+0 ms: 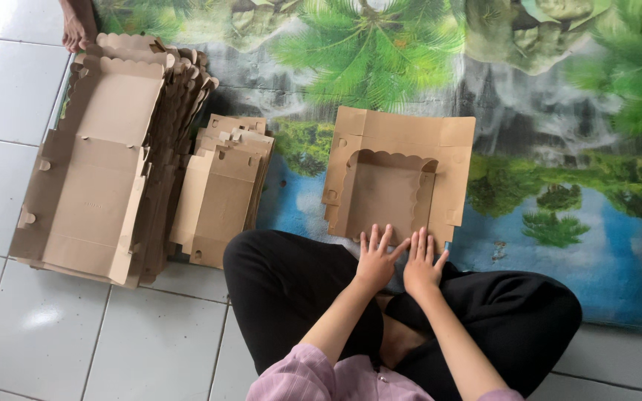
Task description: The person sits on the floor and assembles flat cardboard pieces into boxes by hand. They fold the sides, tuck in the tabs, and secure the flaps to form the box structure.
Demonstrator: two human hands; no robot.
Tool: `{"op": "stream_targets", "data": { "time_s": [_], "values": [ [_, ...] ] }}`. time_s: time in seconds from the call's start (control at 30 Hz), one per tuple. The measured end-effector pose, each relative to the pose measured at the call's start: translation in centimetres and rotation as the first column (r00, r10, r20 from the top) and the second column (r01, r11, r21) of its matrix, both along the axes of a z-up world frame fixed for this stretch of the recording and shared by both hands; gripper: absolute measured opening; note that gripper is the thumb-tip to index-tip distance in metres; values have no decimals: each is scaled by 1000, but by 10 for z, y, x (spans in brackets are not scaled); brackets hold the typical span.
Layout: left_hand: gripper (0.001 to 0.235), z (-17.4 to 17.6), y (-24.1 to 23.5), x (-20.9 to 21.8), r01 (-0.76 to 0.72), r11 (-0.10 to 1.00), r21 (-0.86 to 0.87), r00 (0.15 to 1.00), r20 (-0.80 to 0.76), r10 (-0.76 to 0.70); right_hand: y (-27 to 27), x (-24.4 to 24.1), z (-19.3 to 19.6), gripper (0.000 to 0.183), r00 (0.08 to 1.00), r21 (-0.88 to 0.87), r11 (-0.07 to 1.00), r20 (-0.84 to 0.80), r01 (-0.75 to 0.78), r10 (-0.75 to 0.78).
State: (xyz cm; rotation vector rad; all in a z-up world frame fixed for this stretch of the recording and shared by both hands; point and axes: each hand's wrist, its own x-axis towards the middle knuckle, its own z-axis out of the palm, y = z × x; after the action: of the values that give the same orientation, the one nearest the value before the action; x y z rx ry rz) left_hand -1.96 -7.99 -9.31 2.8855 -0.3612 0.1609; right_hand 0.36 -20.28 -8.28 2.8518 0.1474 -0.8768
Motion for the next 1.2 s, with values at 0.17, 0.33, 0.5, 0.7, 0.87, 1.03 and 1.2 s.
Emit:
{"op": "stream_targets", "data": {
  "time_s": [0.17, 0.33, 0.5, 0.7, 0.87, 1.03, 1.2],
  "values": [
    [79, 4, 1, 0, -7, 1000, 11, 1000, -14, 7, 3, -10, 25, 70, 996, 2, 1000, -86, -8, 8],
    [75, 35, 21, 12, -65, 976, -208, 986, -161, 31, 5, -9, 21, 71, 997, 9, 1000, -83, 2, -1],
    [78, 76, 53, 18, -570, 715, -405, 816, -175, 551, 8, -8, 29, 75, 992, 54, 998, -123, 44, -37],
    [74, 34, 54, 12, -633, 707, -314, 751, -471, 463, 11, -7, 46, 83, 985, 93, 992, -161, 80, -64],
    [75, 57, 41, -3, -475, 868, -143, 820, -432, 377, 10, -5, 45, 85, 981, 103, 991, -180, 90, -70],
    [71, 50, 38, -3, -360, 929, 85, 752, -564, 342, 10, -5, 49, 83, 980, 107, 990, -186, 88, -67],
    [73, 51, 41, 3, -326, 937, 125, 681, -657, 325, 11, -6, 52, 81, 985, 127, 988, -159, 86, -65]
  ]
}}
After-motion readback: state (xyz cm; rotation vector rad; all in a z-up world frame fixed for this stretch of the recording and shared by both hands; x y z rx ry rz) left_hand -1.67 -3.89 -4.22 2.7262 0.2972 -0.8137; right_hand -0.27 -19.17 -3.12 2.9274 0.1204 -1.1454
